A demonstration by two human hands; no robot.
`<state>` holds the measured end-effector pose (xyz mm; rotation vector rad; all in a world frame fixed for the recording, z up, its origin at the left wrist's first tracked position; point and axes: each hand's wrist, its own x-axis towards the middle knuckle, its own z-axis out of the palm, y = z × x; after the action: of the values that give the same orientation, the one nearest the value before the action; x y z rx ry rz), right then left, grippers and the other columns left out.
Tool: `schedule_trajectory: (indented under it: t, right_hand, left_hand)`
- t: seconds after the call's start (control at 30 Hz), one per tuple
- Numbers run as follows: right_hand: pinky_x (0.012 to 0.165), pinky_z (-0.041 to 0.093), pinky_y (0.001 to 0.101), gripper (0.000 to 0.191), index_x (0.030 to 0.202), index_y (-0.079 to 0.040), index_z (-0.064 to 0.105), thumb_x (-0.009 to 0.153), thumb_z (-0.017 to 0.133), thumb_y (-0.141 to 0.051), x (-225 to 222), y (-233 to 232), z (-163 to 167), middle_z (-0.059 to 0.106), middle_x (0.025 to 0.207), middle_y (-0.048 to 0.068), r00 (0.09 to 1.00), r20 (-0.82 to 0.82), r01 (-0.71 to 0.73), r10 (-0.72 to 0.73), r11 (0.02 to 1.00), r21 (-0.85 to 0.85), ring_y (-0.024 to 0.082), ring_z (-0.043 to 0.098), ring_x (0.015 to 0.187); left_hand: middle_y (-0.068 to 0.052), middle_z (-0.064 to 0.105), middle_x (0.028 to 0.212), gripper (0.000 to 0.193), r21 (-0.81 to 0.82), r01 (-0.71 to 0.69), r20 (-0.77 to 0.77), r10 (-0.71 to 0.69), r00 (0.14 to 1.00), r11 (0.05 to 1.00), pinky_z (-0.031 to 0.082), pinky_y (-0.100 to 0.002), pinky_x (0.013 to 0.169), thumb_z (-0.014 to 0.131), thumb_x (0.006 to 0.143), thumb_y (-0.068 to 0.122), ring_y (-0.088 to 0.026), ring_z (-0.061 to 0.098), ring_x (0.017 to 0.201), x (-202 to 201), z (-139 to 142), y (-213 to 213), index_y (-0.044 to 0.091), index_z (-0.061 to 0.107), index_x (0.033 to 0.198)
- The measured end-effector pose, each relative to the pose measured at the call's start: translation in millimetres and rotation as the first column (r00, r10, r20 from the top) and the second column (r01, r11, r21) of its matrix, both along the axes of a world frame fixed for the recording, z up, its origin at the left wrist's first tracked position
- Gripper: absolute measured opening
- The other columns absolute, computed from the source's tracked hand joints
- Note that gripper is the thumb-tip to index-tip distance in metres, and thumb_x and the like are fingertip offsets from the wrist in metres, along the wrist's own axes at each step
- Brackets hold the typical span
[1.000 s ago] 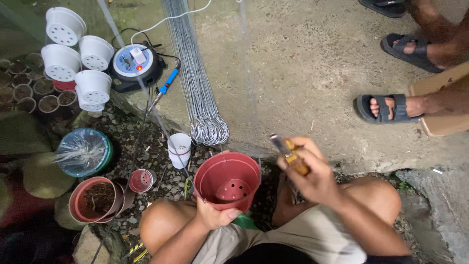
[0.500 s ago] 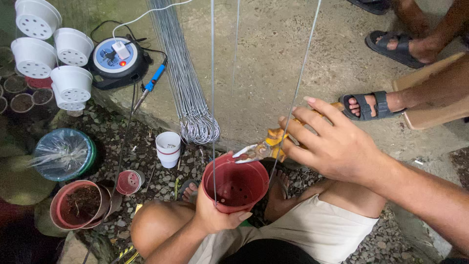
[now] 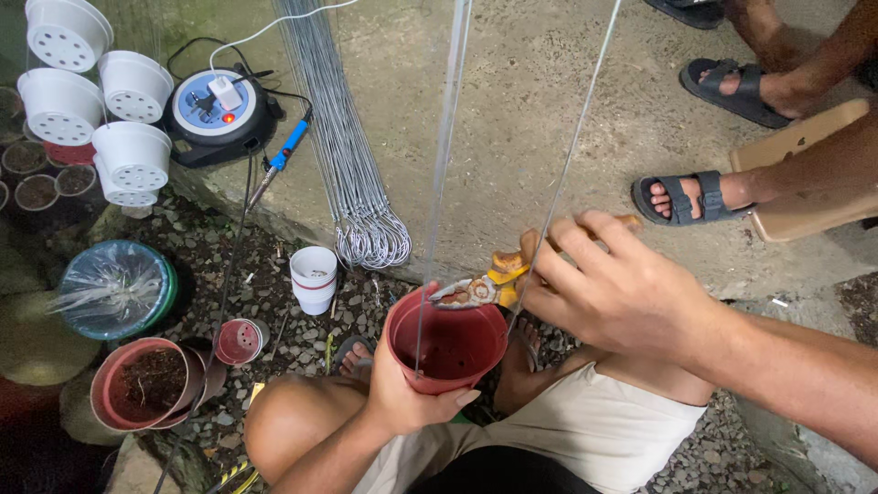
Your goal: The person uses pliers to cut and bend metal wires, then inserts the wires into plastic pots to create hanging supports. The person handles red and white pots and repeatedly bends wire ends to secure them.
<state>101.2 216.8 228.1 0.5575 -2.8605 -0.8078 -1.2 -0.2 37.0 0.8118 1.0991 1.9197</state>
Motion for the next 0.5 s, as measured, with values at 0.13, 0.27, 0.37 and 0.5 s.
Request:
schedule_trajectory:
  t: [0.13, 0.27, 0.37, 0.5]
  right_hand:
    - [0.081, 0.051, 0.0390, 0.030, 0.094, -0.007, 0.070, 0.078, 0.059, -0.030, 1.6, 0.3, 3.0, 0.065, 0.100, 0.011, 0.999, 0.040, -0.012, 0.008, 0.994, 0.107, 0.026, 0.062, 0.089]
    - [0.080, 0.052, 0.0368, 0.026, 0.083, -0.007, 0.070, 0.075, 0.060, -0.029, 1.5, 2.5, 4.7, 0.065, 0.100, 0.010, 1.000, 0.026, -0.012, 0.010, 0.996, 0.087, 0.023, 0.062, 0.086]
    - [0.080, 0.052, 0.0369, 0.022, 0.079, -0.008, 0.070, 0.073, 0.061, -0.028, 1.9, 4.3, 4.3, 0.064, 0.099, 0.009, 0.999, 0.038, -0.002, 0.001, 1.000, 0.024, 0.024, 0.062, 0.086]
    - [0.077, 0.051, 0.0365, 0.019, 0.080, -0.007, 0.070, 0.081, 0.064, -0.024, 4.1, 8.6, 2.2, 0.061, 0.097, 0.006, 0.992, 0.112, 0.066, -0.060, 0.997, -0.048, 0.024, 0.060, 0.086]
  left_hand:
    - [-0.018, 0.058, 0.144, 0.111, -0.037, 0.031, 0.021, -0.030, 0.999, 0.999, 0.047, -0.045, 0.118, 0.092, 0.065, 0.006, -0.026, 0.059, 0.135, 2.3, -1.1, -0.3, -0.003, 0.030, 0.156]
    - [-0.018, 0.058, 0.147, 0.111, -0.025, 0.040, -0.071, -0.042, 0.997, 0.999, 0.043, -0.044, 0.120, 0.094, 0.066, 0.010, -0.026, 0.058, 0.138, -0.3, -5.6, 0.9, -0.003, 0.031, 0.156]
    - [-0.017, 0.059, 0.146, 0.110, -0.034, 0.054, -0.068, -0.057, 0.996, 0.998, 0.043, -0.044, 0.120, 0.094, 0.066, 0.012, -0.026, 0.058, 0.138, -0.5, -8.1, -0.3, -0.004, 0.032, 0.156]
    - [-0.017, 0.057, 0.146, 0.111, -0.038, 0.124, -0.019, -0.125, 0.992, 0.992, 0.043, -0.043, 0.120, 0.094, 0.065, 0.013, -0.025, 0.057, 0.137, 0.0, -9.5, -0.9, -0.003, 0.031, 0.155]
